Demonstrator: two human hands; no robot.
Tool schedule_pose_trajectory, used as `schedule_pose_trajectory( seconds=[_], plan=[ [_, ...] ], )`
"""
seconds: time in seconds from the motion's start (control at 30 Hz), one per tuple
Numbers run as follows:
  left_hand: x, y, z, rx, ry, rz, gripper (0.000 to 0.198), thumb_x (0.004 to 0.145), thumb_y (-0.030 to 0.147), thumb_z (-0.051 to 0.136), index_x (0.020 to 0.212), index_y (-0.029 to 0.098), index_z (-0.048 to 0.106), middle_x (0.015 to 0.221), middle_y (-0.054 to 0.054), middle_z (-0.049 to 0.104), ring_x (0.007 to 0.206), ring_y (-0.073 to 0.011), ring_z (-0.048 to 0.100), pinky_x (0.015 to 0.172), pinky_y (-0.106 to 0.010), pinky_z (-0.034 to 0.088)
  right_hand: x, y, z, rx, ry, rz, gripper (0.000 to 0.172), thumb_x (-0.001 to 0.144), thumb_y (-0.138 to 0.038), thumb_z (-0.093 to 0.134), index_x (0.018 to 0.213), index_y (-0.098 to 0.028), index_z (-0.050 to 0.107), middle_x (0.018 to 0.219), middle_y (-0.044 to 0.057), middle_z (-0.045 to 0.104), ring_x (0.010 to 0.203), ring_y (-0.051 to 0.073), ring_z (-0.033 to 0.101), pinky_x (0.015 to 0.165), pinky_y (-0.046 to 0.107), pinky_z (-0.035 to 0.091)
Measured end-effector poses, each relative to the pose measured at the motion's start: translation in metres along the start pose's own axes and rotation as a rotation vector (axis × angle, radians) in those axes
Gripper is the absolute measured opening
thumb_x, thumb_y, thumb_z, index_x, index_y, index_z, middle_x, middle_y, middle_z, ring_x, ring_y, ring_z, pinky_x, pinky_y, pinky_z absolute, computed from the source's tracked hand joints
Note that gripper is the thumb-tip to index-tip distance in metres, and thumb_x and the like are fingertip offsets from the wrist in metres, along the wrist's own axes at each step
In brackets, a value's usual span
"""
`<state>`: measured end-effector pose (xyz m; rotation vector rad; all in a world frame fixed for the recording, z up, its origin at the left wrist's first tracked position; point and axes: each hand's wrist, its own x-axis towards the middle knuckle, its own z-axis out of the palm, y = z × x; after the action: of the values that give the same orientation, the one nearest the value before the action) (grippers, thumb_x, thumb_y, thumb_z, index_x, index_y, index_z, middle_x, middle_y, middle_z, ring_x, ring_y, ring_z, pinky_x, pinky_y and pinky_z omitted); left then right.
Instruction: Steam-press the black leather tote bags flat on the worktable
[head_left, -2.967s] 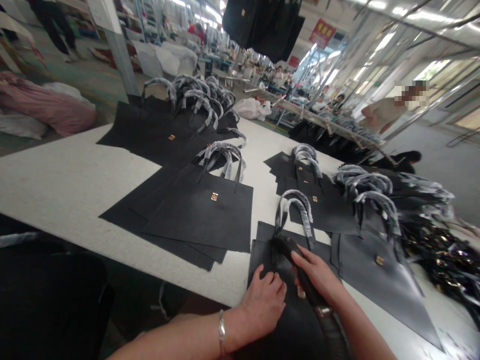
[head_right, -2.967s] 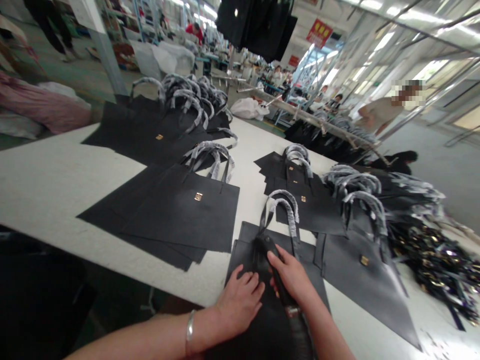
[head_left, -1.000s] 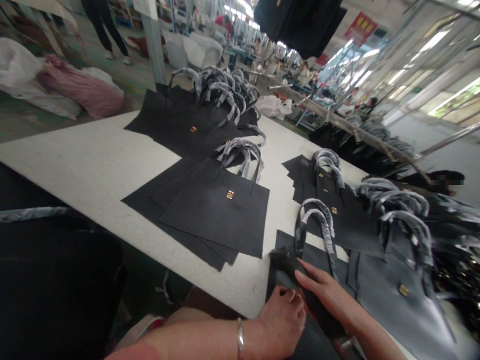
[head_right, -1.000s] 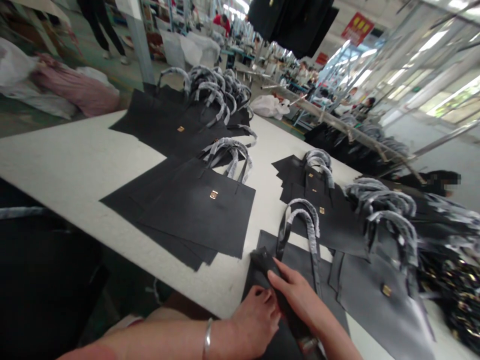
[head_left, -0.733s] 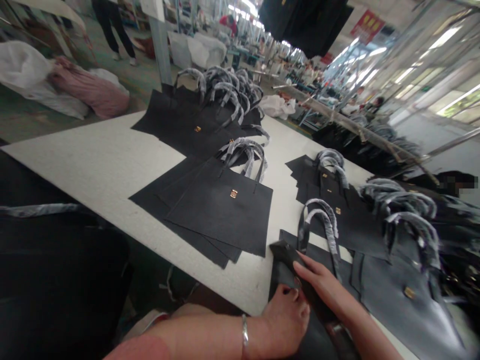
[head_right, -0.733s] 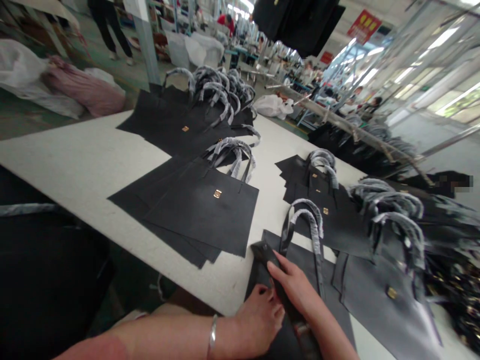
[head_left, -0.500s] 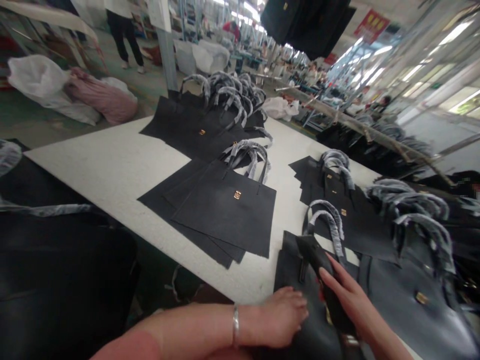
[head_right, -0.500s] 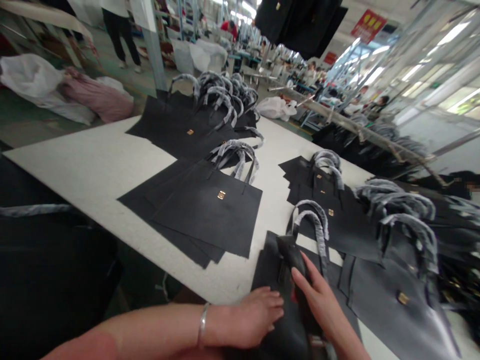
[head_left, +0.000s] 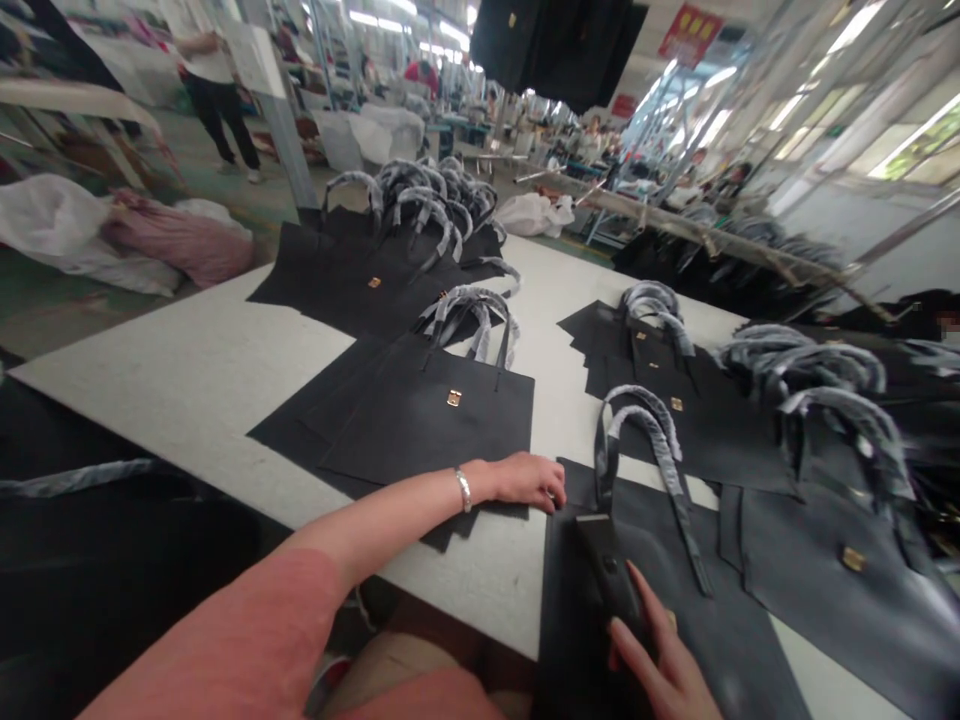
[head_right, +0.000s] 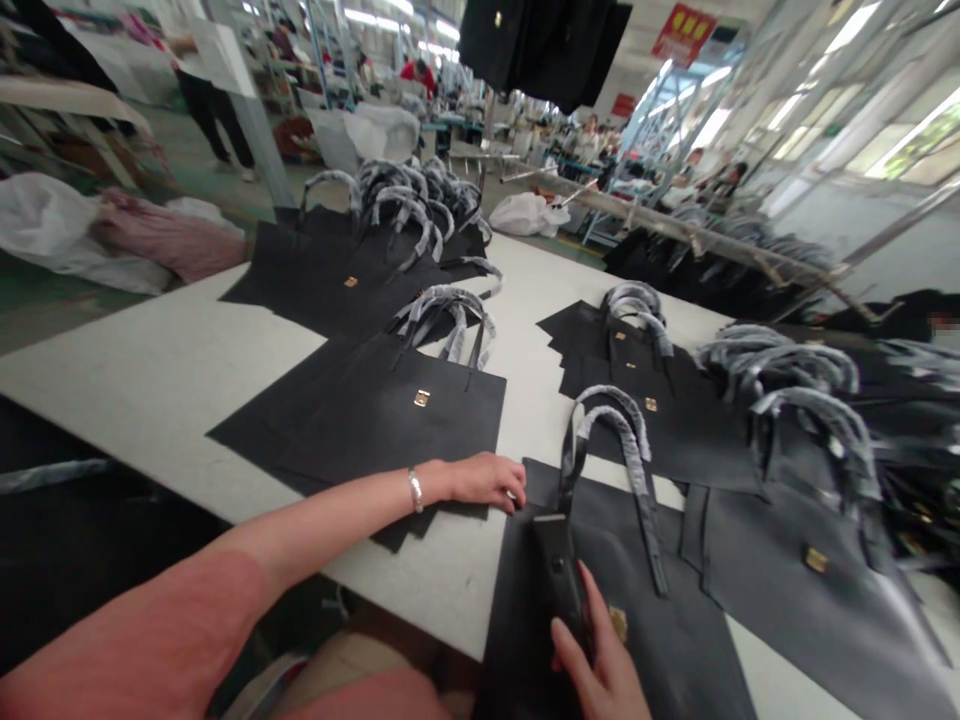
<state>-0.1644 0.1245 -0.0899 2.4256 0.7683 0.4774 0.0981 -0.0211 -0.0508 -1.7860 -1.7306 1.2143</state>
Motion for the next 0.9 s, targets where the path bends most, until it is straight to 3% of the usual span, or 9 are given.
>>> schedule_pose_trajectory(
  seconds=[0.13, 0.3, 0.43, 0.6, 0.77, 0.83, 0.9],
  plan=[
    [0.010, -0.012, -0.002, -0.034, -0.089, 0.053, 0.008, 0.078, 0.030, 0.071, 0.084, 0.024, 0.070, 0.090, 0.003, 0.059, 0.077, -0.0085, 0.055, 0.060, -0.018, 0.036, 0.003, 0.006, -0.002, -0.005, -0.035, 0.022, 0.072, 0.086, -0.055, 0.048, 0.146, -0.018, 0.030, 0.138, 0.007, 0.050, 0.126, 0.027, 0.045, 0.104, 0.033, 0.036],
    [0.014, -0.012, -0.001, -0.050, -0.135, 0.009, 0.009, 0.080, 0.030, 0.068, 0.076, 0.022, 0.068, 0.085, 0.002, 0.059, 0.079, -0.0108, 0.054, 0.058, -0.020, 0.033, 0.003, 0.012, -0.004, -0.050, -0.056, 0.054, 0.073, 0.086, -0.056, 0.047, 0.148, -0.022, 0.025, 0.124, 0.006, 0.060, 0.117, 0.027, 0.051, 0.096, 0.033, 0.042],
    [0.014, -0.009, -0.001, -0.053, -0.060, -0.108, 0.013, 0.083, 0.028, 0.064, 0.075, 0.018, 0.067, 0.082, 0.000, 0.058, 0.079, -0.0120, 0.054, 0.062, -0.020, 0.036, 0.004, 0.013, -0.005, -0.046, -0.092, 0.072, 0.071, 0.088, -0.053, 0.046, 0.149, -0.025, 0.022, 0.095, 0.003, 0.069, 0.089, 0.026, 0.063, 0.082, 0.033, 0.047],
    [0.015, -0.003, -0.006, -0.064, 0.121, -0.256, 0.018, 0.091, 0.026, 0.054, 0.085, 0.013, 0.064, 0.086, -0.003, 0.060, 0.080, -0.0125, 0.056, 0.073, -0.024, 0.043, 0.003, 0.004, -0.004, -0.010, -0.044, 0.056, 0.070, 0.085, -0.051, 0.050, 0.146, -0.023, 0.031, 0.098, 0.003, 0.070, 0.090, 0.027, 0.063, 0.077, 0.034, 0.049],
    [-0.006, 0.029, -0.003, -0.055, 0.194, -0.285, 0.024, 0.094, 0.030, 0.047, 0.090, 0.011, 0.062, 0.084, -0.004, 0.061, 0.073, -0.0128, 0.057, 0.070, -0.027, 0.046, 0.002, -0.004, -0.004, -0.028, -0.029, 0.074, 0.074, 0.083, -0.053, 0.052, 0.147, -0.021, 0.031, 0.071, 0.000, 0.068, 0.081, 0.027, 0.065, 0.071, 0.033, 0.050],
    [-0.025, 0.054, 0.008, -0.039, 0.174, -0.217, 0.024, 0.094, 0.028, 0.047, 0.088, 0.013, 0.064, 0.085, -0.005, 0.063, 0.079, -0.0139, 0.059, 0.074, -0.025, 0.045, 0.003, -0.006, -0.005, -0.035, -0.053, 0.085, 0.076, 0.083, -0.054, 0.051, 0.147, -0.020, 0.029, 0.066, -0.001, 0.066, 0.077, 0.026, 0.065, 0.068, 0.031, 0.050],
    [-0.046, 0.081, 0.025, 0.024, 0.098, -0.052, 0.019, 0.092, 0.030, 0.051, 0.092, 0.016, 0.064, 0.092, -0.006, 0.065, 0.089, -0.0162, 0.059, 0.080, -0.026, 0.044, 0.005, -0.010, -0.008, -0.031, -0.081, 0.085, 0.077, 0.083, -0.056, 0.051, 0.147, -0.018, 0.031, 0.062, -0.002, 0.063, 0.072, 0.025, 0.064, 0.066, 0.031, 0.049]
  ],
)
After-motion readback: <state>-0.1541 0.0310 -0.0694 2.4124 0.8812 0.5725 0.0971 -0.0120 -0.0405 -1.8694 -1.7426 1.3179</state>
